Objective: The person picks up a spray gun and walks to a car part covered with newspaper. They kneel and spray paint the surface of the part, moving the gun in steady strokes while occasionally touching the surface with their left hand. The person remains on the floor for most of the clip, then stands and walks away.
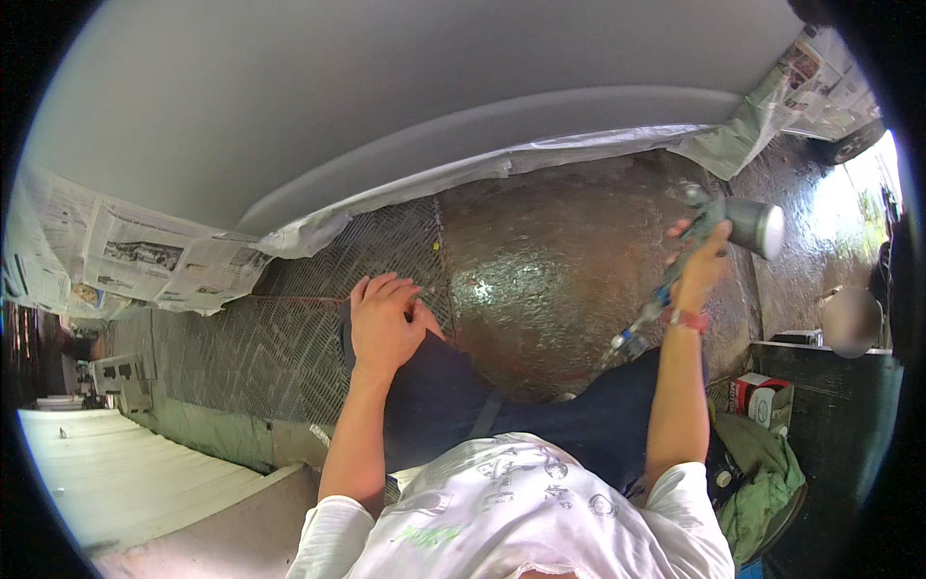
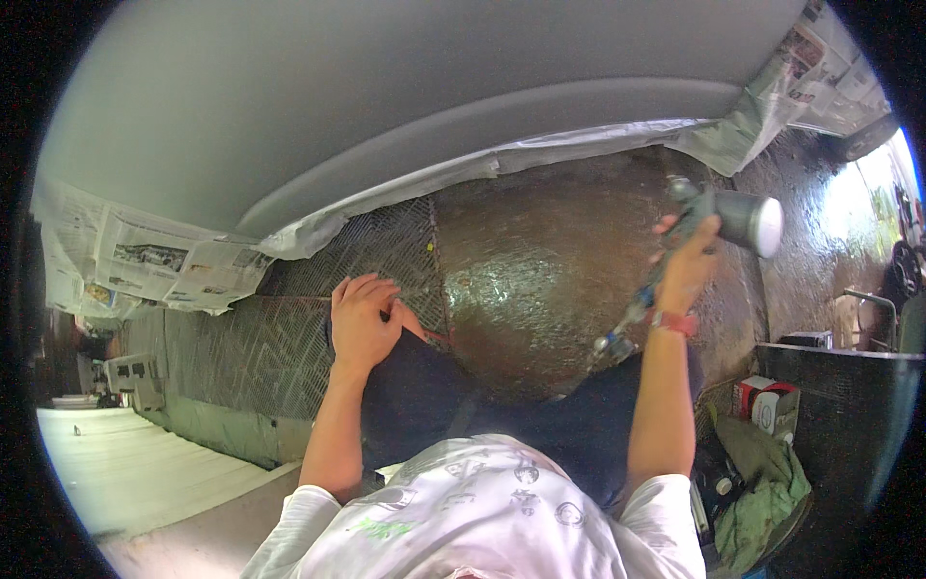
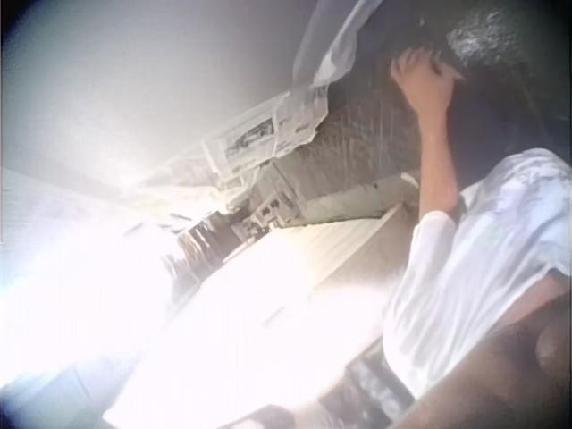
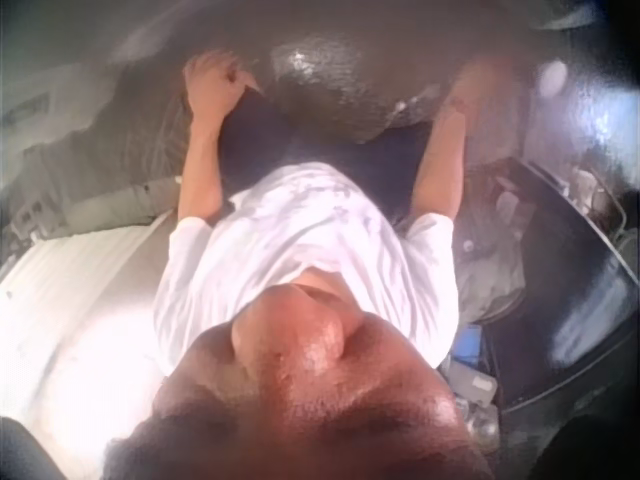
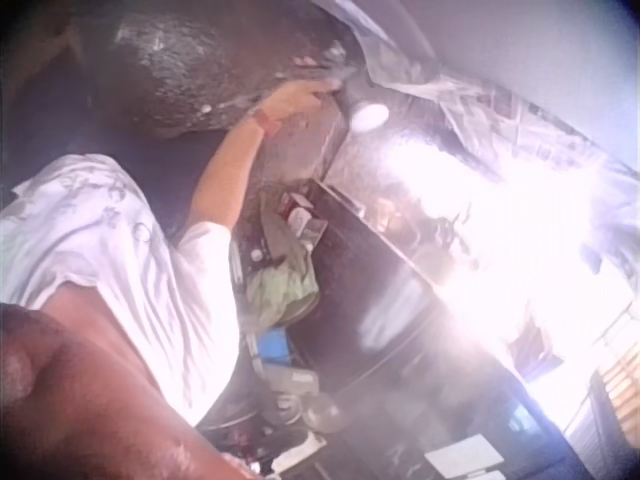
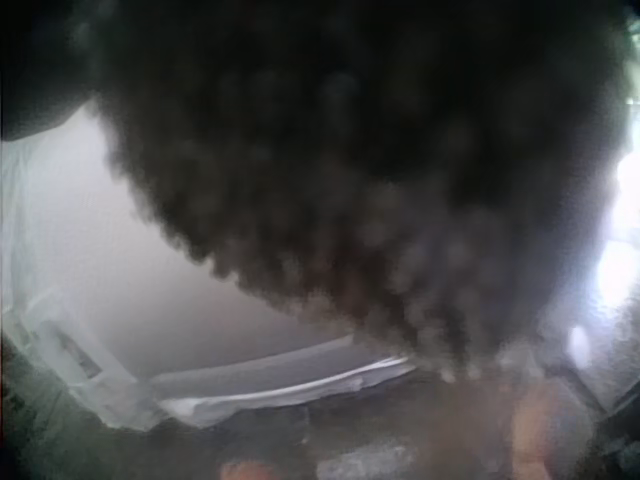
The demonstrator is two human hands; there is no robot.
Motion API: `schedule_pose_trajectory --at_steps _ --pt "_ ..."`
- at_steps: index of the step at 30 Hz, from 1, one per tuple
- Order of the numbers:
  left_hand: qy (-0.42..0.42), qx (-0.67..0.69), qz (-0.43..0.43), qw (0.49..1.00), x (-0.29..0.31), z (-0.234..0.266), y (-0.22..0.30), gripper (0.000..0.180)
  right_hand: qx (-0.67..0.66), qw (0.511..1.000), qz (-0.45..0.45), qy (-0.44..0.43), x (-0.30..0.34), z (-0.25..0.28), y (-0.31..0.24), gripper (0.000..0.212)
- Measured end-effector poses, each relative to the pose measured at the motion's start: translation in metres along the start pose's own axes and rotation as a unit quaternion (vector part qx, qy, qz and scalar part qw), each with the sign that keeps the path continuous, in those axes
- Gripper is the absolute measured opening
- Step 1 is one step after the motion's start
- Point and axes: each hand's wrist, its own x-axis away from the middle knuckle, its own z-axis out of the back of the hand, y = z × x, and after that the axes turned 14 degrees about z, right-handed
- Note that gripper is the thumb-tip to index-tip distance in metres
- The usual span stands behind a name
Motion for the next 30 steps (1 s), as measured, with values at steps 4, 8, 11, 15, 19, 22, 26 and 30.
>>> schedule_pose_trajectory --at_steps 4,8,11,15,19,22,26,30 --pt "-0.004 0.003 0.011 1.000 -0.001 -0.002 0.001 0.021 -0.041 0.985 -0.023 -0.163 0.086 -0.048 0.003 0.059" --pt "-0.008 -0.001 0.014 1.000 -0.001 -0.001 -0.002 0.022 -0.039 0.951 -0.044 -0.303 0.159 -0.090 -0.004 0.048" --pt "-0.010 -0.001 0.025 1.000 0.001 0.003 -0.007 0.022 -0.048 0.923 0.011 -0.383 0.195 -0.115 -0.009 0.046" --pt "-0.016 0.004 0.049 0.999 0.005 0.009 -0.016 0.023 -0.076 0.877 0.091 -0.466 0.224 -0.142 -0.014 0.050" --pt "0.001 0.012 0.056 0.998 0.010 0.014 -0.027 0.022 -0.090 0.866 0.029 -0.491 0.232 -0.143 -0.013 0.050" --pt "0.007 0.018 0.065 0.998 0.013 0.018 -0.033 0.023 -0.030 0.893 0.028 -0.447 0.221 -0.131 -0.002 0.050" --pt "0.010 0.038 0.078 0.996 0.018 0.023 -0.039 0.021 -0.003 0.950 0.044 -0.308 0.209 -0.115 0.017 0.049" --pt "0.014 0.048 0.083 0.995 0.020 0.026 -0.041 0.020 0.004 0.942 0.005 -0.335 0.212 -0.121 0.026 0.050"
